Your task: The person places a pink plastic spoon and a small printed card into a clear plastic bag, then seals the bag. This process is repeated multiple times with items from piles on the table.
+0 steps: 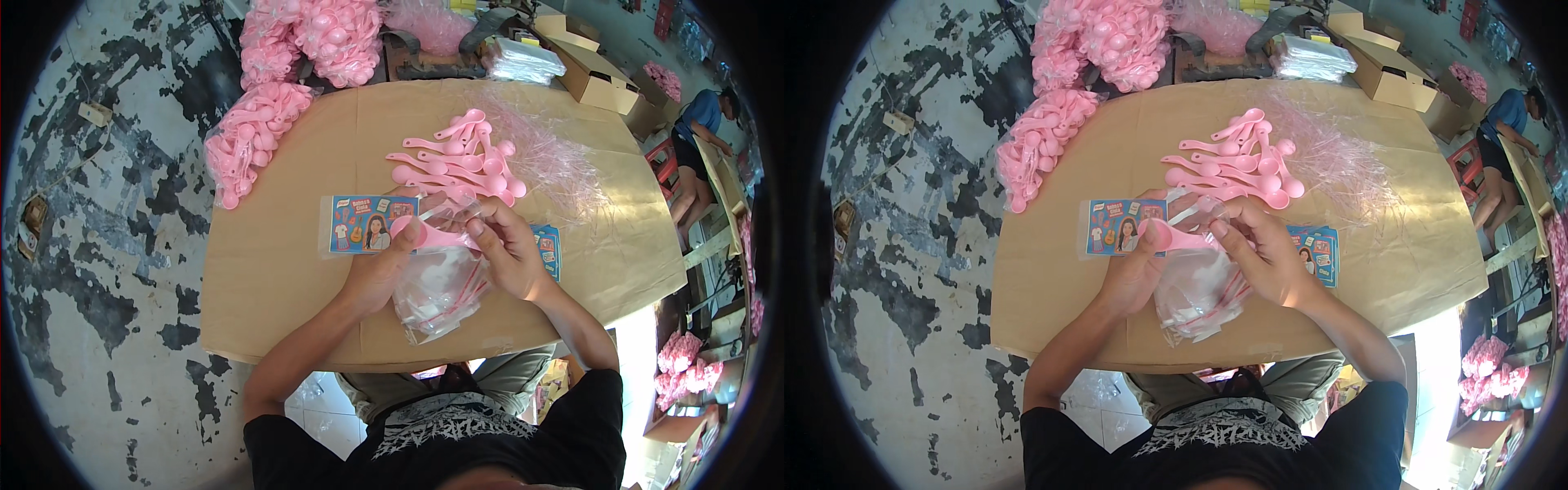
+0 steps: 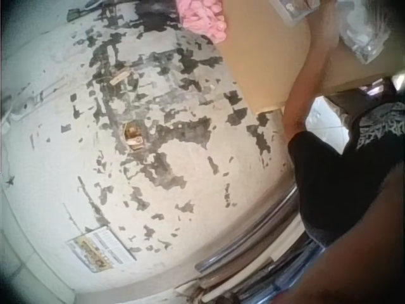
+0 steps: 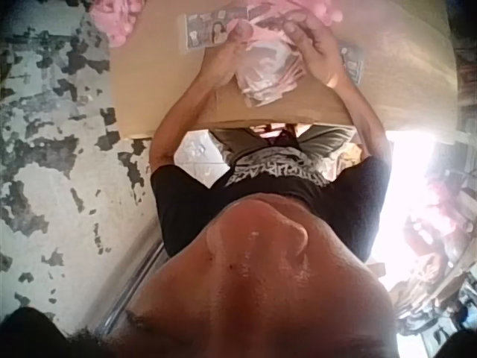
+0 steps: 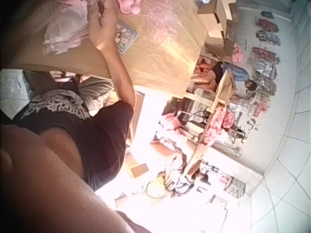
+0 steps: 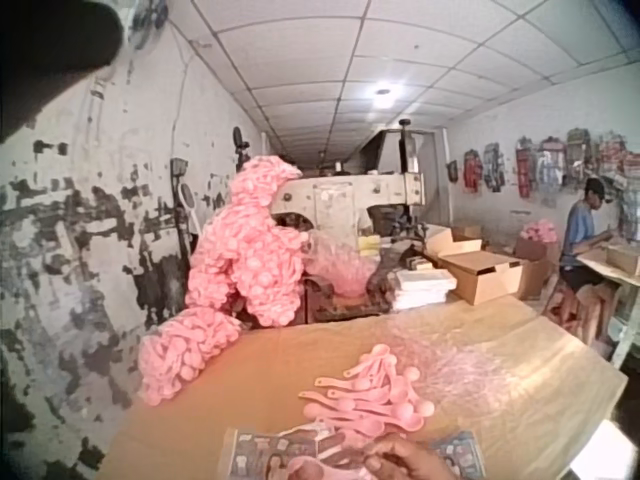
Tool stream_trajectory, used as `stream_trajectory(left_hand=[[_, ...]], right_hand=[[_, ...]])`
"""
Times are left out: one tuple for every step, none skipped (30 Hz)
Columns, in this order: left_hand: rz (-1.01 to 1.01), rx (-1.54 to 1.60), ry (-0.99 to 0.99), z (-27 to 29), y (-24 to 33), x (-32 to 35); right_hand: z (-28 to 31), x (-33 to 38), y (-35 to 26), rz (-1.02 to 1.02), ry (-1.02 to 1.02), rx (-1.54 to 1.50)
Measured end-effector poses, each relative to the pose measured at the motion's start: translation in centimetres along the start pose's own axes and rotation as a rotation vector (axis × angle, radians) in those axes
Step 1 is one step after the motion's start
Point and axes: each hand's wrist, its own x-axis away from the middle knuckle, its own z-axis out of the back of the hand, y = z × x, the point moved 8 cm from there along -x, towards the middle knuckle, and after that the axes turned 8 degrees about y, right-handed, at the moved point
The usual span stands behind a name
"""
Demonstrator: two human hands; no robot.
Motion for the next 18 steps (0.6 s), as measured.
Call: stream_trajectory(left_hand=[[0.000, -0.001, -0.006, 0.1, -0.2, 0.0], [0.004, -0.056, 0.022, 0.7, -0.5, -0.1], [0.009, -0.110, 0.049, 1.2, -0.9, -0.1], [0.007, -0.111, 0.045, 1.3, -1.1, -0.1], [0.031, -0.135, 0.045, 1.4, -1.5, 0.1], [0.055, -0.158, 0.045, 1.5, -2.0, 0.1], [0.054, -0.160, 0.042, 1.6, -2.2, 0.1], [0.002, -0.128, 0.050, 1.8, -2.0, 0.1], [-0.050, -0.097, 0.059, 1.9, -1.7, 0.0], [-0.051, -0.097, 0.056, 1.4, -1.0, 0.0], [-0.047, -0.066, -0.017, 0.2, 0.1, 0.0], [-0.044, -0.036, -0.088, -0.6, 0.8, 0.1], [-0.055, -0.042, -0.093, -0.7, 1.3, 0.0], [-0.068, -0.023, -0.084, -0.4, 1.6, -0.5], [-0.077, -0.001, -0.084, -0.6, 1.8, -0.9], [-0.084, -0.008, -0.085, -0.4, 2.0, -1.0], [-0.091, -0.020, -0.053, 0.1, 2.1, -1.2], [-0.098, -0.032, -0.021, 0.4, 2.2, -1.4]], right_hand=[[0.1, -0.1, -0.2, 0.003, 0.004, 0.002], [0.3, -0.1, 0.1, -0.072, 0.005, -0.023], [0.4, -0.1, 0.3, -0.147, 0.007, -0.048], [0.5, -0.2, 0.0, -0.144, 0.009, -0.047], [0.6, -0.2, -0.1, -0.171, 0.013, -0.066], [0.7, -0.3, -0.2, -0.197, 0.017, -0.085], [1.0, -0.4, -0.5, -0.195, 0.019, -0.084], [1.7, -0.7, -1.4, -0.107, 0.040, 0.011], [2.5, -1.0, -2.5, -0.018, 0.060, 0.105], [3.6, -1.3, -3.5, -0.028, 0.123, 0.082], [5.0, -1.8, -4.5, -0.038, 0.185, 0.059], [6.9, -1.9, -5.4, -0.035, 0.186, 0.100], [8.9, -2.2, -6.5, -0.022, 0.186, 0.138], [10.4, -2.6, -7.4, -0.011, 0.189, 0.141], [12.5, -2.5, -9.5, 0.084, 0.282, 0.153], [13.6, -2.7, -10.8, 0.178, 0.363, 0.153], [13.6, -3.5, -10.9, 0.186, 0.363, 0.148], [12.5, -4.6, -11.5, 0.274, 0.290, 0.348]])
